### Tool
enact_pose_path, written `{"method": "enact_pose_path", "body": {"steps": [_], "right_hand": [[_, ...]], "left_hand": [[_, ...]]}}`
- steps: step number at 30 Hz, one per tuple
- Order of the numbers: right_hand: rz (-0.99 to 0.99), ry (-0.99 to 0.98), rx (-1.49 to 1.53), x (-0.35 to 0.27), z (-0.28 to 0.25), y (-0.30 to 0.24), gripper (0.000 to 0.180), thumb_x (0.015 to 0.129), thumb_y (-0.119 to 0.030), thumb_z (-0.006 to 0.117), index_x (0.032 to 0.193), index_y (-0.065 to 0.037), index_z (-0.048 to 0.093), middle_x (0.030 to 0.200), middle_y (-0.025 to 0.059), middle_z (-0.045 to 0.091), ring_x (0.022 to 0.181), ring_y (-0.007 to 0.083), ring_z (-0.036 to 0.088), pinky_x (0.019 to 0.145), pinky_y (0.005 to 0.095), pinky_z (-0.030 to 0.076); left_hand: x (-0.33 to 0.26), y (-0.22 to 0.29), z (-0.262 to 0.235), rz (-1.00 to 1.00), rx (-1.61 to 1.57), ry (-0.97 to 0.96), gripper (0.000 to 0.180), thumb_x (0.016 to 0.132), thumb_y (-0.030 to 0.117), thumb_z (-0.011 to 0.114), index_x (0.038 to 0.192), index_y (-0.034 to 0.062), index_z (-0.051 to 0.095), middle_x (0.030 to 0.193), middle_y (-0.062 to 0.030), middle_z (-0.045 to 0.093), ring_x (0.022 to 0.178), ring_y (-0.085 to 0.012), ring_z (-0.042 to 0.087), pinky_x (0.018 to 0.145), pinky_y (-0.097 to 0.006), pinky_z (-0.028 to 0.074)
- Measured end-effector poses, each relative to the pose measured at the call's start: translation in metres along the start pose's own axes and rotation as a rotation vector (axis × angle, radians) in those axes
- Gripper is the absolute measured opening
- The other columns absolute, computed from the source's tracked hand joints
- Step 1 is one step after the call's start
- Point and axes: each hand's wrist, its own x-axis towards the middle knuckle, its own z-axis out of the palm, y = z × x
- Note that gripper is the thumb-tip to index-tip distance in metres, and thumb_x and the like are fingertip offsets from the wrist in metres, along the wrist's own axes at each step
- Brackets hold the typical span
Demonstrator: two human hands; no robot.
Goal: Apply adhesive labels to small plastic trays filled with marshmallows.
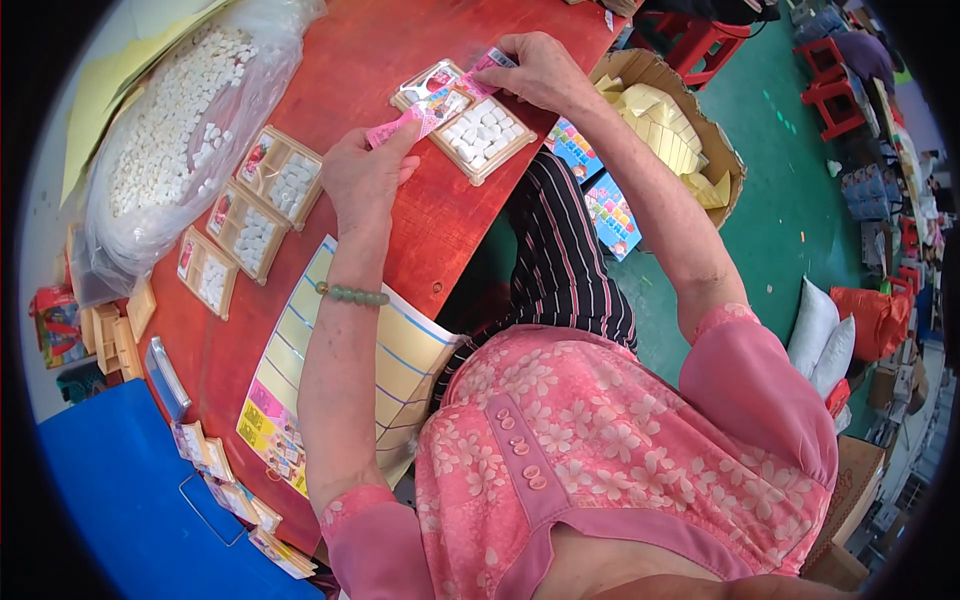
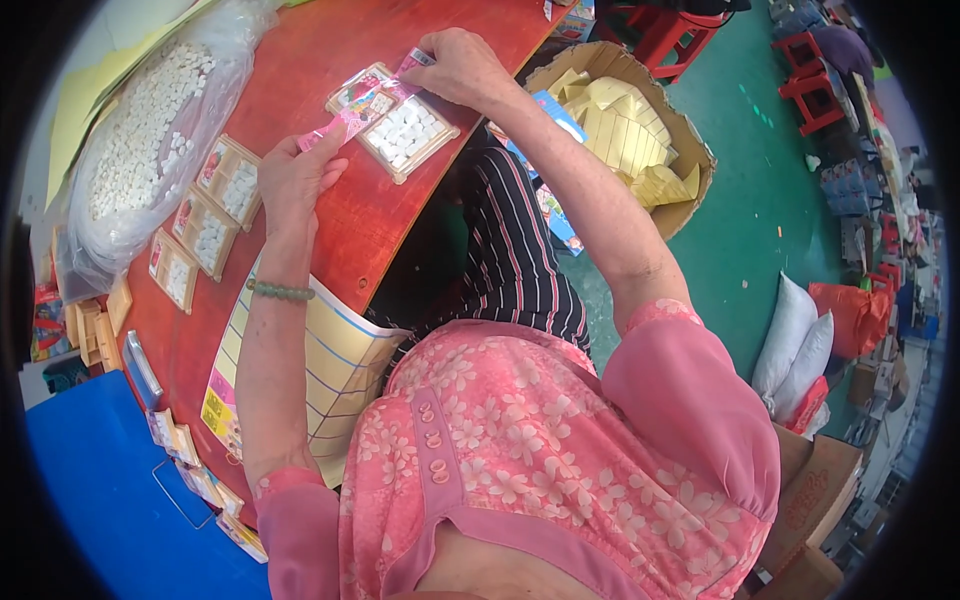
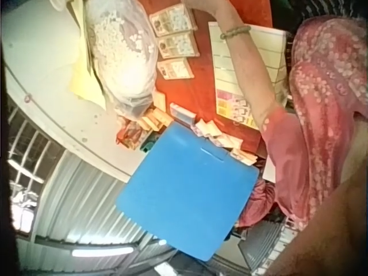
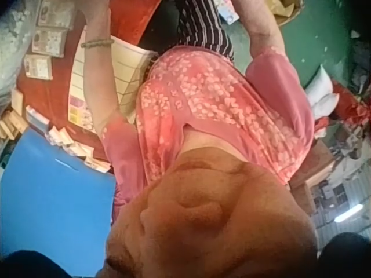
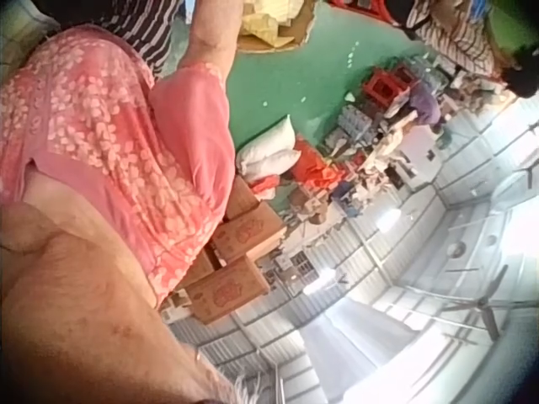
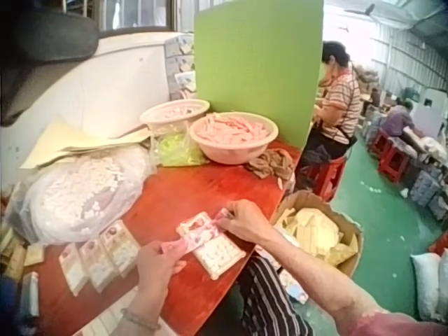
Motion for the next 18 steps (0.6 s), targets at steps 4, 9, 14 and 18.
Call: {"method": "enact_pose_path", "body": {"steps": [4, 9, 14, 18], "right_hand": [[-0.039, 0.029, -0.053, -0.0008, 0.0004, -0.0007, 0.031, 0.076, -0.029, 0.072, 0.083, 0.000, 0.066, 0.064, 0.0061, 0.062, 0.056, 0.0119, 0.056, 0.054, 0.0291, 0.046], [0.002, 0.002, -0.053, 0.0001, -0.0020, -0.0037, 0.036, 0.071, -0.032, 0.071, 0.087, 0.000, 0.068, 0.076, 0.0185, 0.066, 0.073, 0.0303, 0.065, 0.071, 0.0388, 0.049], [-0.014, 0.009, -0.071, -0.0019, -0.0023, -0.0059, 0.036, 0.071, -0.032, 0.070, 0.087, 0.000, 0.069, 0.077, 0.0181, 0.066, 0.074, 0.0297, 0.066, 0.071, 0.0384, 0.050], [-0.011, 0.006, -0.066, -0.0026, -0.0016, -0.0078, 0.036, 0.071, -0.032, 0.070, 0.088, 0.000, 0.069, 0.078, 0.0184, 0.066, 0.074, 0.0298, 0.066, 0.071, 0.0384, 0.050]], "left_hand": [[-0.0006, -0.0006, 0.0026, 0.019, 0.045, 0.043, 0.032, 0.073, 0.021, 0.077, 0.079, -0.0062, 0.062, 0.072, -0.0120, 0.065, 0.058, -0.0138, 0.065, 0.051, -0.021, 0.052], [0.0024, -0.0059, 0.0039, 0.092, 0.148, 0.052, 0.029, 0.073, 0.018, 0.075, 0.077, -0.0071, 0.062, 0.069, -0.0135, 0.065, 0.059, -0.0163, 0.067, 0.051, -0.023, 0.051], [0.0034, -0.0081, 0.0043, 0.086, 0.161, 0.058, 0.030, 0.071, 0.020, 0.076, 0.077, -0.0060, 0.062, 0.066, -0.0130, 0.065, 0.058, -0.0163, 0.067, 0.055, -0.026, 0.051], [0.0033, -0.0041, 0.0048, 0.083, 0.324, 0.032, 0.025, 0.072, 0.017, 0.077, 0.077, -0.0034, 0.062, 0.071, -0.0094, 0.064, 0.055, -0.0113, 0.062, 0.051, -0.020, 0.049]]}}
